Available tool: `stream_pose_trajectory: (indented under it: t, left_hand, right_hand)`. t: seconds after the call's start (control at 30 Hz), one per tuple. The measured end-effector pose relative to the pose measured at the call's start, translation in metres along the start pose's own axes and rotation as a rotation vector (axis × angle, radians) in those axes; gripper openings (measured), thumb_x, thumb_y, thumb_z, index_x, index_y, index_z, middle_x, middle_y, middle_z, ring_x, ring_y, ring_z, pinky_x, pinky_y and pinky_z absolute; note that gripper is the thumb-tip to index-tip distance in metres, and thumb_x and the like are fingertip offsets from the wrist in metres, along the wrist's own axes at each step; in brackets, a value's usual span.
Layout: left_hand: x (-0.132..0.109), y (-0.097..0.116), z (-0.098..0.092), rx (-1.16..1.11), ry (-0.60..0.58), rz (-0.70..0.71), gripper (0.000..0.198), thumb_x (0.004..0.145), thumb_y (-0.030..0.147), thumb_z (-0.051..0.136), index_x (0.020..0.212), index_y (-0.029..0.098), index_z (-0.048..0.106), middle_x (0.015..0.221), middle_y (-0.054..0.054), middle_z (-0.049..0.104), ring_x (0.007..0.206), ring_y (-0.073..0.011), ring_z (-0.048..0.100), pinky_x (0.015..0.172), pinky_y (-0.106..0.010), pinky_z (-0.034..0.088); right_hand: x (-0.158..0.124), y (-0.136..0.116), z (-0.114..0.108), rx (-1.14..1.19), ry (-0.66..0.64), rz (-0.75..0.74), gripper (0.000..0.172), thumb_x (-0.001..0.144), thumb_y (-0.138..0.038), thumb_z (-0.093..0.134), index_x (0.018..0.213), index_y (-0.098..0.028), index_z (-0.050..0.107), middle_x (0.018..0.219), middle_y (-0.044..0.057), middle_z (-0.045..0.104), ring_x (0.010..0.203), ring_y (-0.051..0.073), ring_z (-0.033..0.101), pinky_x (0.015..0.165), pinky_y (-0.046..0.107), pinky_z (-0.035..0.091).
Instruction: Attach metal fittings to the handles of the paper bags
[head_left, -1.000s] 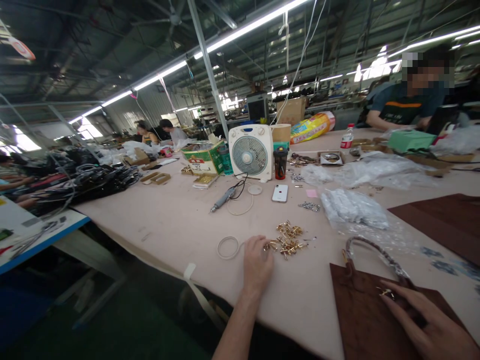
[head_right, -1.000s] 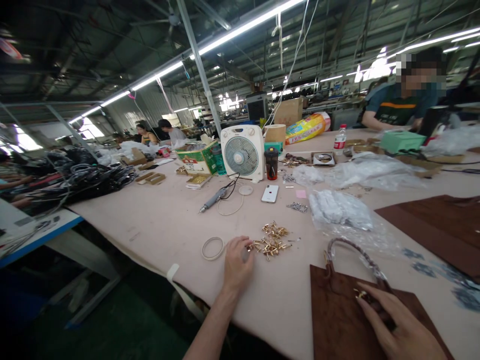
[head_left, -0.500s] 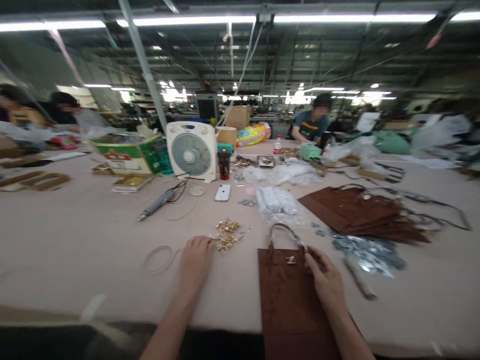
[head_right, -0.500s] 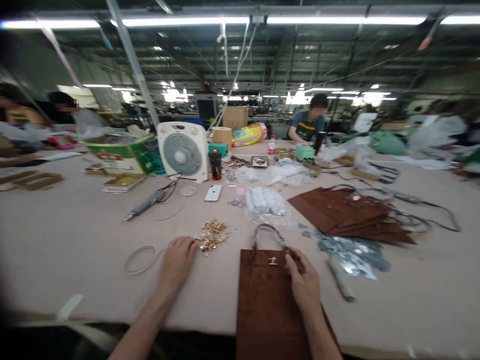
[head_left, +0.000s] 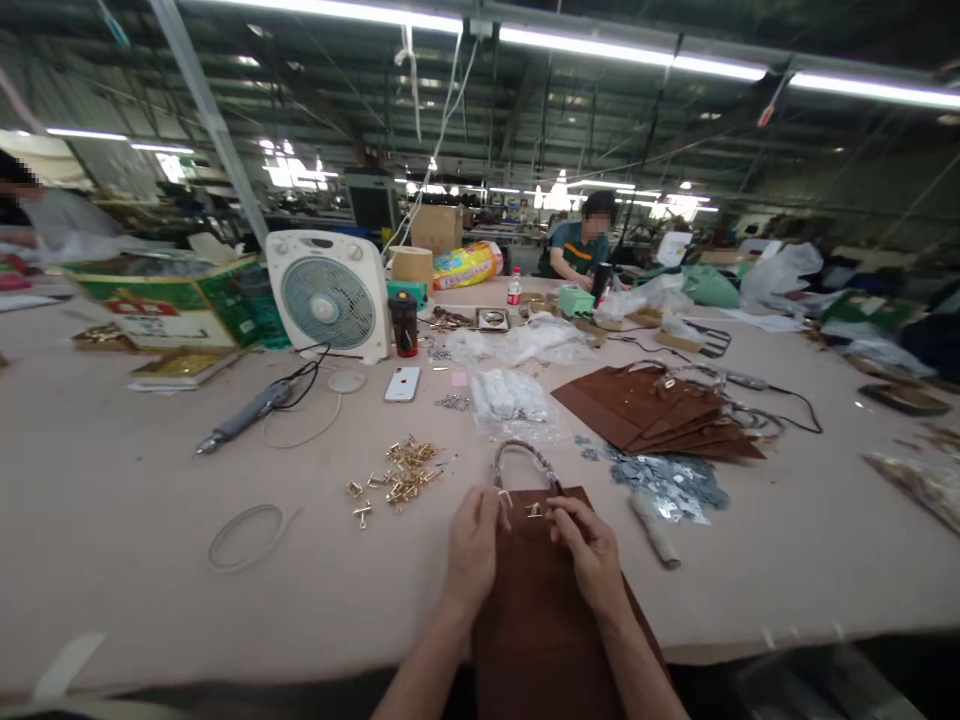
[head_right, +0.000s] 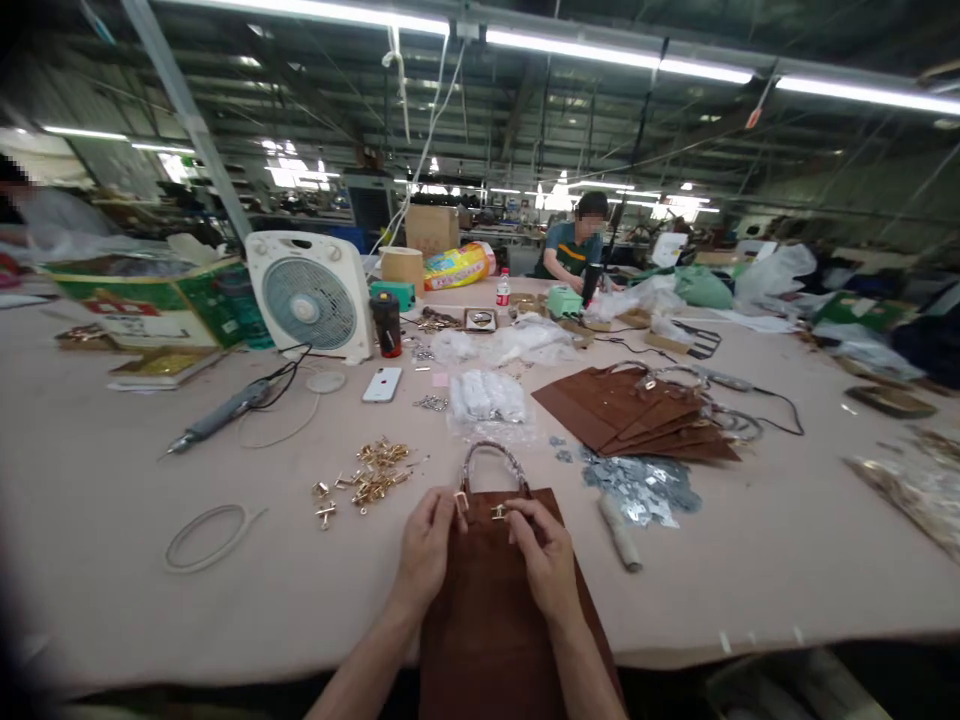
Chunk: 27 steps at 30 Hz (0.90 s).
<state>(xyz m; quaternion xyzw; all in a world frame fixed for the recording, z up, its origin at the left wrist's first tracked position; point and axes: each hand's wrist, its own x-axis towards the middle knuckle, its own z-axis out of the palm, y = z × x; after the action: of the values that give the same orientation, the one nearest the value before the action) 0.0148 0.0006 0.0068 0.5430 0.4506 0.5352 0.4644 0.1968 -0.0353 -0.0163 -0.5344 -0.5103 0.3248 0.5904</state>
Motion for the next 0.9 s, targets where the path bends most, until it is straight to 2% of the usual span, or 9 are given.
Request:
stream_pose_trajectory:
  t: [0.07,0.17,0.3,0.43,0.57,0.67,0.73,0.8,0.9]
  left_hand:
    - [-0.004,-0.003,0.023,-0.052,-0.053,-0.006,0.046,0.103,0.057,0.047,0.085,0.019,0.063,0.066,0.002,0.058,0.063,-0.0152,0.055,0.066,-0.026,0.045]
    - [-0.007,-0.008,0.034,-0.058,-0.100,0.029,0.039,0.102,0.052,0.053,0.090,0.018,0.069,0.072,0.000,0.063,0.064,-0.0142,0.057,0.064,-0.025,0.044]
    - [-0.009,-0.011,0.031,-0.075,-0.126,0.036,0.033,0.100,0.046,0.059,0.093,0.017,0.073,0.080,-0.001,0.070,0.066,-0.0139,0.060,0.063,-0.024,0.046]
    - [-0.011,-0.013,0.030,-0.139,-0.116,-0.017,0.032,0.099,0.047,0.061,0.096,0.017,0.073,0.079,-0.001,0.071,0.061,-0.0125,0.060,0.059,-0.023,0.048]
    - [-0.010,-0.014,0.031,-0.166,-0.127,-0.035,0.034,0.098,0.048,0.061,0.095,0.016,0.070,0.069,0.000,0.067,0.058,-0.0125,0.060,0.058,-0.022,0.047]
    - [-0.008,-0.015,0.028,-0.169,-0.115,-0.063,0.036,0.097,0.051,0.061,0.091,0.017,0.067,0.061,0.003,0.061,0.053,-0.0113,0.055,0.055,-0.022,0.044]
    - [-0.007,-0.016,0.026,-0.177,-0.106,-0.079,0.037,0.097,0.053,0.061,0.088,0.017,0.066,0.058,0.005,0.057,0.051,-0.0104,0.052,0.054,-0.021,0.042]
    - [-0.007,-0.016,0.025,-0.184,-0.122,-0.090,0.038,0.096,0.054,0.062,0.087,0.017,0.065,0.057,0.005,0.057,0.050,-0.0103,0.051,0.053,-0.021,0.041]
    - [-0.008,-0.018,0.026,-0.164,-0.145,-0.081,0.038,0.096,0.053,0.062,0.088,0.016,0.066,0.062,0.003,0.061,0.051,-0.0101,0.053,0.053,-0.021,0.041]
  right_hand:
    - [-0.003,-0.001,-0.001,-0.006,-0.076,0.017,0.035,0.095,-0.050,0.068,0.118,-0.023,0.074,0.098,0.005,0.074,0.076,0.018,0.064,0.074,0.030,0.053]
    - [-0.005,-0.005,0.000,-0.024,-0.134,0.029,0.038,0.093,-0.046,0.073,0.125,-0.026,0.073,0.116,0.007,0.074,0.094,0.023,0.069,0.085,0.032,0.057]
    - [-0.003,-0.008,0.004,-0.054,-0.142,-0.010,0.032,0.091,-0.043,0.075,0.118,-0.025,0.075,0.115,0.007,0.073,0.103,0.024,0.068,0.089,0.032,0.057]
    - [0.000,-0.006,0.005,0.026,-0.163,0.034,0.028,0.091,-0.042,0.076,0.113,-0.024,0.076,0.110,0.007,0.074,0.096,0.023,0.070,0.084,0.032,0.059]
    - [-0.002,-0.003,0.004,0.080,-0.169,0.099,0.034,0.091,-0.042,0.077,0.121,-0.025,0.073,0.104,0.006,0.075,0.084,0.020,0.070,0.079,0.031,0.059]
    - [-0.004,-0.004,0.003,0.056,-0.205,0.029,0.034,0.091,-0.039,0.077,0.123,-0.026,0.073,0.113,0.007,0.073,0.095,0.023,0.070,0.085,0.034,0.058]
    - [-0.005,-0.006,0.003,-0.006,-0.257,-0.050,0.026,0.093,-0.036,0.075,0.118,-0.027,0.075,0.116,0.007,0.072,0.105,0.024,0.068,0.091,0.035,0.057]
    - [-0.004,-0.008,0.003,-0.067,-0.276,-0.114,0.019,0.096,-0.035,0.071,0.112,-0.027,0.077,0.112,0.007,0.072,0.105,0.024,0.068,0.090,0.035,0.056]
    - [-0.002,-0.009,0.004,-0.122,-0.192,-0.188,0.012,0.097,-0.034,0.070,0.103,-0.027,0.077,0.107,0.007,0.072,0.101,0.023,0.067,0.089,0.035,0.054]
